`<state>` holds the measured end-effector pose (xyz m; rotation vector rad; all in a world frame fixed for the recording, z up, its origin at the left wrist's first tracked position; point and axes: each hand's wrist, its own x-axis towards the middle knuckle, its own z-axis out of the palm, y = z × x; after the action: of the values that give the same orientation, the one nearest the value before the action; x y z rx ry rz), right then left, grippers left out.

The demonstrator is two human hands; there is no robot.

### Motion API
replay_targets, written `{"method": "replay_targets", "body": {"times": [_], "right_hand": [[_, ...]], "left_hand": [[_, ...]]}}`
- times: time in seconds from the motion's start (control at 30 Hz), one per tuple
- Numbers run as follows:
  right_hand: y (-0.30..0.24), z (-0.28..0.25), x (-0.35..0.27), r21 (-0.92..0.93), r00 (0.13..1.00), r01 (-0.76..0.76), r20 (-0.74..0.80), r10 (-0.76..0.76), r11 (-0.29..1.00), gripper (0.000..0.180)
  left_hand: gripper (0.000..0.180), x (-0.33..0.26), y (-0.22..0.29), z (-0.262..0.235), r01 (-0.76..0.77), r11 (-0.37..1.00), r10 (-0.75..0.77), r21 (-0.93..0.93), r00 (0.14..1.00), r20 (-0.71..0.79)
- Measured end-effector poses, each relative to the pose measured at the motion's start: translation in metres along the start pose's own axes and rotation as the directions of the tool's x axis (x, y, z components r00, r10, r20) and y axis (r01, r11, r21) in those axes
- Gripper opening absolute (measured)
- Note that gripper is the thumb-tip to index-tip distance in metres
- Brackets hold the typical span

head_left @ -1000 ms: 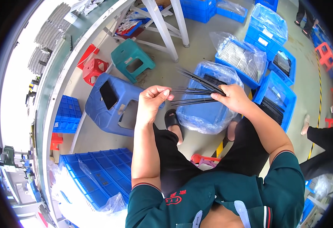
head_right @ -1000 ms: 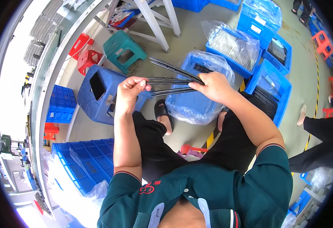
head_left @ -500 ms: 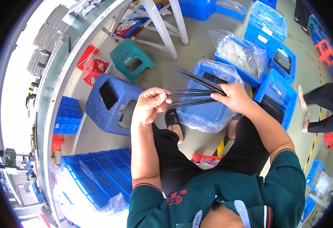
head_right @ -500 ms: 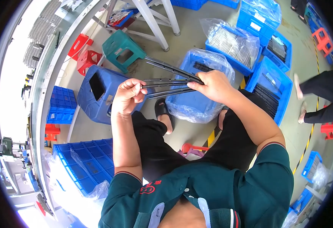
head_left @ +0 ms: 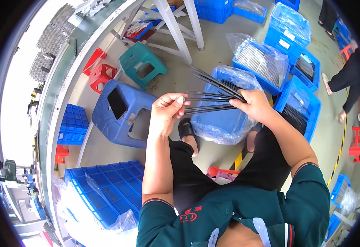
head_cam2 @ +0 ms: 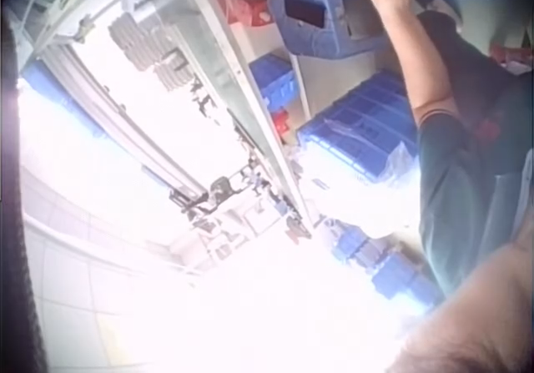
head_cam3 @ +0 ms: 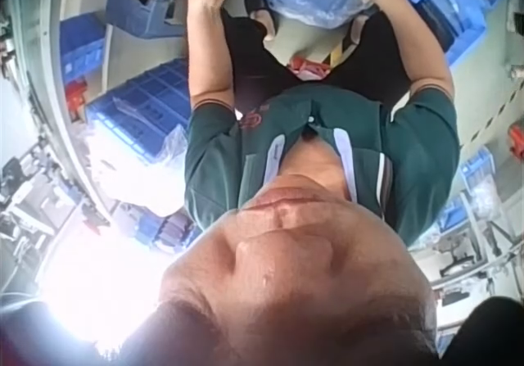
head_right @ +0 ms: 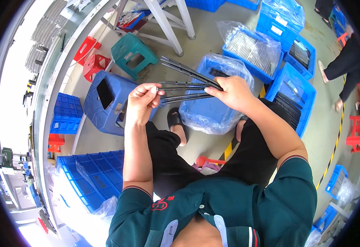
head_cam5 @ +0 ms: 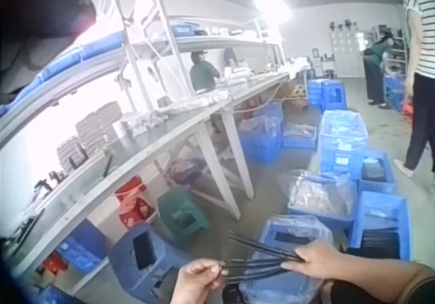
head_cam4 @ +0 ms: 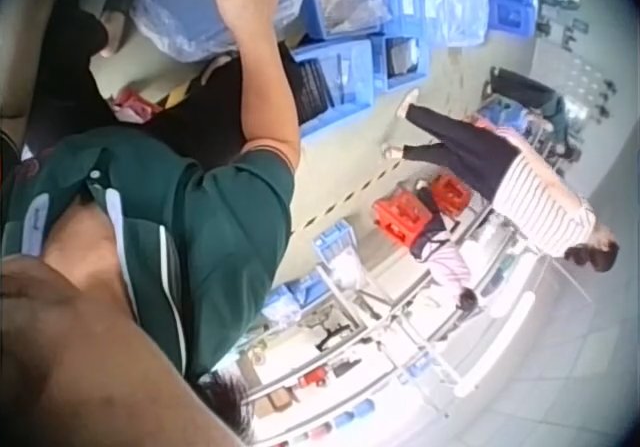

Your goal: Sort and pack thin black rods into plastic containers in a workshop setting.

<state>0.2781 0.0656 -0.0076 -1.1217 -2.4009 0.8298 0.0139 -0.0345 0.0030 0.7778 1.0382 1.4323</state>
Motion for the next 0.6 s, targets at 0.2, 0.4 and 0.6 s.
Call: {"method": "replay_targets", "body": {"times": [0.2,0.4,0.6], "right_hand": [[-0.005,0.001,0.002,-0.022,0.998,-0.045,0.043,0.046,0.999,0.042],[-0.005,0.0,0.002,-0.066,0.995,-0.049,0.083,0.054,0.997,0.044],[-0.01,0.001,0.001,-0.114,0.993,-0.03,0.11,0.042,0.993,0.043]], "left_hand": [[0.014,-0.002,0.002,0.005,-0.029,0.953,0.046,0.3,0.998,-0.05],[0.015,-0.003,0.012,-0.002,0.073,0.934,-0.035,0.35,0.993,-0.112],[0.014,-0.002,0.005,-0.008,-0.083,0.955,0.113,0.285,0.99,-0.089]]}}
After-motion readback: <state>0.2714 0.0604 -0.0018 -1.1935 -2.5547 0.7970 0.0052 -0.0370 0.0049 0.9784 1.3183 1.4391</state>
